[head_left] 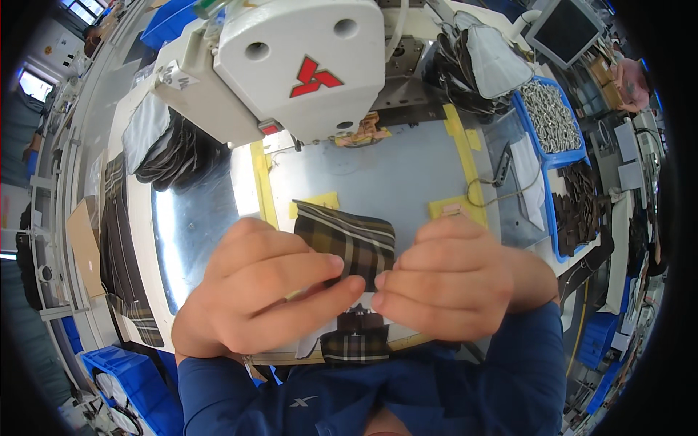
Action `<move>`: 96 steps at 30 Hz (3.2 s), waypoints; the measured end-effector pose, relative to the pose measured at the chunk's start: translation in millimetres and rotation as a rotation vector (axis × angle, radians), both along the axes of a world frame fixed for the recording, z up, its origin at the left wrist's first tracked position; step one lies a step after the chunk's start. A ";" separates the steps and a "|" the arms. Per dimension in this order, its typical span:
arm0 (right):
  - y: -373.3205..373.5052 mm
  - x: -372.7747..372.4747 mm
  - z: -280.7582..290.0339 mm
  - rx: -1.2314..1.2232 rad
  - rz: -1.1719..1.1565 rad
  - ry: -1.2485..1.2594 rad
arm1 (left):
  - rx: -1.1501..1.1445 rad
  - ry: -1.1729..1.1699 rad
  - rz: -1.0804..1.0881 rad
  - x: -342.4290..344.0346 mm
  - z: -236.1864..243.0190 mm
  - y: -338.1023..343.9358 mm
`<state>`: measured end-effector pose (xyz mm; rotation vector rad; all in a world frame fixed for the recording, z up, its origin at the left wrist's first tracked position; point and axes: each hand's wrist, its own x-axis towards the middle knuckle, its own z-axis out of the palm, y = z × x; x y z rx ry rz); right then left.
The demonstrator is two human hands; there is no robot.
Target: The person sews zippers onto plaid fabric pouches using an industrial sewing machine. They repeatedly align the zipper, feed the fabric under the presser foot, and stitch along the zipper line. The person handles multiple pouches one at a time, flipping them to sew both sides.
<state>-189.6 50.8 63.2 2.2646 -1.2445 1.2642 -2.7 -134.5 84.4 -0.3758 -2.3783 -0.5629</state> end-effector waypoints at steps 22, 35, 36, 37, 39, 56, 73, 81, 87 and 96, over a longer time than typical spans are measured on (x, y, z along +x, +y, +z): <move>1.1 1.6 -2.2 -0.042 0.025 -0.047 | 0.289 -0.031 -0.247 -2.0 -22.1 -0.4; -2.2 4.4 -8.7 -0.144 -0.034 -0.010 | 0.171 0.097 -0.277 -7.2 -37.6 0.0; -2.4 3.4 -7.9 -0.122 -0.020 -0.021 | 0.176 0.085 -0.277 -6.9 -36.4 -0.2; -2.7 2.6 -7.7 -0.099 -0.006 -0.032 | 0.178 0.086 -0.272 -6.9 -36.9 -0.3; -3.6 1.3 -8.3 -0.082 0.012 -0.034 | 0.181 0.087 -0.264 -8.0 -37.7 0.0; -41.5 -61.7 -60.7 1.056 -0.612 -0.634 | 1.105 -0.823 0.250 -54.5 -100.3 1.2; -71.3 -86.3 -82.5 1.043 -0.738 -0.348 | -0.224 -0.524 0.176 -85.4 -102.1 -13.2; -70.0 -89.7 -84.9 1.012 -0.771 -0.405 | -0.183 -0.528 0.126 -91.2 -105.6 -13.8; -64.3 -92.4 -82.3 1.032 -0.780 -0.457 | -0.171 -0.573 0.131 -92.7 -103.4 -15.0; -29.9 -66.9 -77.7 0.775 -0.399 -0.025 | -0.132 -0.565 0.104 -92.7 -105.1 -16.3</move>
